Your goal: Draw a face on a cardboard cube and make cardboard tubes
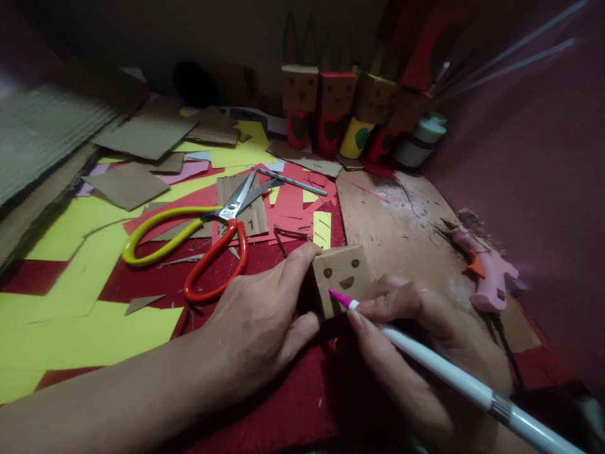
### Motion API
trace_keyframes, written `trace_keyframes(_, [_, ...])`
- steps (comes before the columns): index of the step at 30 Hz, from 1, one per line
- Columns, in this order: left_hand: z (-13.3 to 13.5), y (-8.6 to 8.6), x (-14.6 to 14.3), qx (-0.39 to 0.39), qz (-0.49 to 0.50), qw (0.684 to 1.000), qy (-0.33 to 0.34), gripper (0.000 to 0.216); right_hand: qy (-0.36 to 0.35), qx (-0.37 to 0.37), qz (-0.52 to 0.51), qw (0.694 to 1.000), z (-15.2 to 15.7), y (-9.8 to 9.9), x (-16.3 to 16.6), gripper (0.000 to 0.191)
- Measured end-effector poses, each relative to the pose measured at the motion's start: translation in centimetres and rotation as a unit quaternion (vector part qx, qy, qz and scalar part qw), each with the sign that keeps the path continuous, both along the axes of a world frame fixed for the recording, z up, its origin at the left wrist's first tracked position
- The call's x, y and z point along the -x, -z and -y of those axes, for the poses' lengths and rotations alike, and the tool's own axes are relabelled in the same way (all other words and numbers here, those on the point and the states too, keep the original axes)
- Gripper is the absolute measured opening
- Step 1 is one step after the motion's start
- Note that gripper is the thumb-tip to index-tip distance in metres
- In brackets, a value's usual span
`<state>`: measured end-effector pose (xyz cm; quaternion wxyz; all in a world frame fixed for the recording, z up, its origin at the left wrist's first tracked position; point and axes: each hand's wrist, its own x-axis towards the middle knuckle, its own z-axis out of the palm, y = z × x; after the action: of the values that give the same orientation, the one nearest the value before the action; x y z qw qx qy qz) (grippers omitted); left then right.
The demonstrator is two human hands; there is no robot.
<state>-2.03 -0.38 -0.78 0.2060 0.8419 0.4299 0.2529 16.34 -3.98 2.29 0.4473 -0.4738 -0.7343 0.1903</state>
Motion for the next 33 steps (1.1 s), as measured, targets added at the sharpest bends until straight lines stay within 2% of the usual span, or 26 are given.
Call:
trace_keyframes(5, [-0.02, -0.01, -0.02, -0.009, 0.006, 1.0, 0.006, 0.056, 0.012, -0.01, -0.024, 1.0, 0.13, 0.73, 0.21, 0.014])
trace_keyframes(13, [0.02, 0.11, -0.03, -0.007, 0.008, 1.0, 0.006, 0.055, 0.002, 0.008, -0.029, 1.0, 0.08, 0.19, 0.14, 0.016])
trace_keyframes(27, [0.16, 0.22, 0.09, 0.001, 0.011, 1.0, 0.011, 0.054, 0.006, -0.011, -0.055, 0.998, 0.01, 1.0, 0.23, 0.013])
trace_keyframes(33, [-0.01, 0.21, -0.06, -0.013, 0.007, 1.0, 0.008, 0.051, 0.008, -0.01, -0.034, 0.999, -0.04, 1.02, 0.09, 0.014])
